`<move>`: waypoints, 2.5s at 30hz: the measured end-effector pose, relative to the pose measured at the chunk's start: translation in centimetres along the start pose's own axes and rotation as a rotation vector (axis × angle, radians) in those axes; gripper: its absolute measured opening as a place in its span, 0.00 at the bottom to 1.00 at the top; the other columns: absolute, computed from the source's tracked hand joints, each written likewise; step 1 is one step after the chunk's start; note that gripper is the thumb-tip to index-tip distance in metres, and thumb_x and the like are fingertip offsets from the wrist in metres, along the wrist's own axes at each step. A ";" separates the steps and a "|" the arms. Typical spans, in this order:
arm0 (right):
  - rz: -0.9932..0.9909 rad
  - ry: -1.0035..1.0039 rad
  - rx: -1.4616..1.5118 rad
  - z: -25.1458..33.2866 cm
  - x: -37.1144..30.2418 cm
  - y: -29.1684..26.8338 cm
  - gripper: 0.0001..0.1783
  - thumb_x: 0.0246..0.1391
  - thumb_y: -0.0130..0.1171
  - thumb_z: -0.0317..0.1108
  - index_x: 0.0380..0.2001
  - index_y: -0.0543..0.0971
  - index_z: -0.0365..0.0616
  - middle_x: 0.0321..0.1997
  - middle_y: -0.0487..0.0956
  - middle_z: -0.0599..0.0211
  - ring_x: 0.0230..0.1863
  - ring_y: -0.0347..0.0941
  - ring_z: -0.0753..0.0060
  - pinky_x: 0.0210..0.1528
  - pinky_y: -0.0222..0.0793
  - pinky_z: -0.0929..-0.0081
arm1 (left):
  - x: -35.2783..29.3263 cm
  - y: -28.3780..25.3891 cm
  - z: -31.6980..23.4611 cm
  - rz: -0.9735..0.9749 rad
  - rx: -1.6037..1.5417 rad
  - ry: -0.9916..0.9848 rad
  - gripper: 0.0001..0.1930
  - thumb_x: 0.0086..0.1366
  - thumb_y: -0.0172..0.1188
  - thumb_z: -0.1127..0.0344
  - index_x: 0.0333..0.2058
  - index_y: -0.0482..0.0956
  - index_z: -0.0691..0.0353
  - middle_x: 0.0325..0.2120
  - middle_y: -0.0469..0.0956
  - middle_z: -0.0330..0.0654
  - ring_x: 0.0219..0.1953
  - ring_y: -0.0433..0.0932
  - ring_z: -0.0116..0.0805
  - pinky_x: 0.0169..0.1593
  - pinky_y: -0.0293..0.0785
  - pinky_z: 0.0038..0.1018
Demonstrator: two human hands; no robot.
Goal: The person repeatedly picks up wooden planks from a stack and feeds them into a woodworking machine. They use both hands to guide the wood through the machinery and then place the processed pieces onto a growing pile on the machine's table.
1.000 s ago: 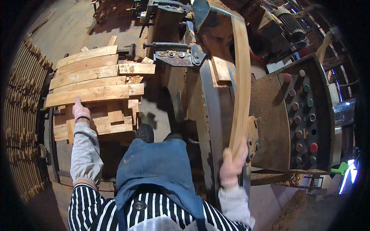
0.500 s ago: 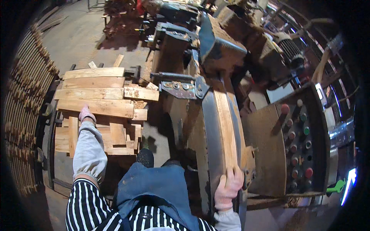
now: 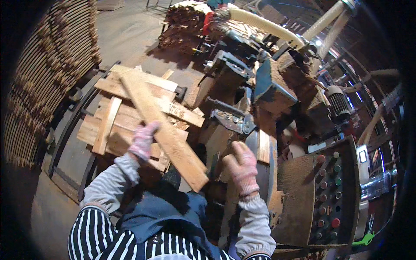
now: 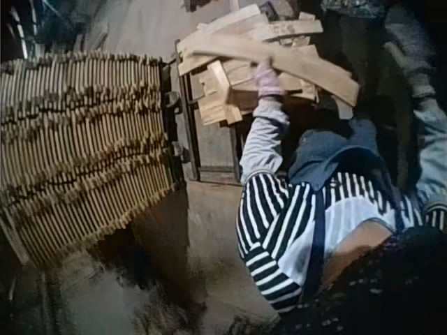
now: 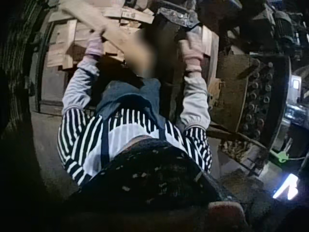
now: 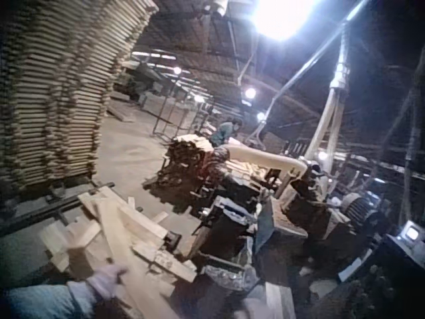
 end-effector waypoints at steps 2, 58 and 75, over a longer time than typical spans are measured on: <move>0.186 -0.076 -0.046 7.7 -1.2 -1.2 0.51 0.45 0.79 0.52 0.70 0.72 0.43 0.72 0.69 0.35 0.73 0.66 0.34 0.73 0.65 0.48 | -3.2 4.0 -0.6 0.160 0.140 0.057 0.21 0.72 0.65 0.58 0.54 0.82 0.69 0.44 0.87 0.45 0.45 0.87 0.40 0.54 0.83 0.34; 0.130 0.300 -0.616 -1.7 -14.3 -7.9 0.38 0.60 0.68 0.46 0.68 0.75 0.36 0.65 0.76 0.37 0.66 0.70 0.29 0.69 0.66 0.42 | 18.5 -9.0 -6.2 0.776 2.162 -0.388 0.50 0.54 0.67 0.22 0.60 0.83 0.61 0.57 0.83 0.57 0.59 0.83 0.54 0.62 0.78 0.45; 0.189 0.229 0.162 10.4 -3.7 0.4 0.65 0.45 0.81 0.56 0.78 0.58 0.39 0.80 0.60 0.37 0.81 0.56 0.40 0.81 0.54 0.55 | -0.6 14.1 -8.6 0.384 0.162 -0.059 0.29 0.70 0.69 0.42 0.49 0.84 0.67 0.39 0.86 0.42 0.36 0.84 0.31 0.42 0.83 0.32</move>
Point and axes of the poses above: each hand's wrist, its own x-axis towards the middle knuckle, its own y-axis out of the palm, z = x × y, the point moved 1 cm from there along x, towards the middle knuckle
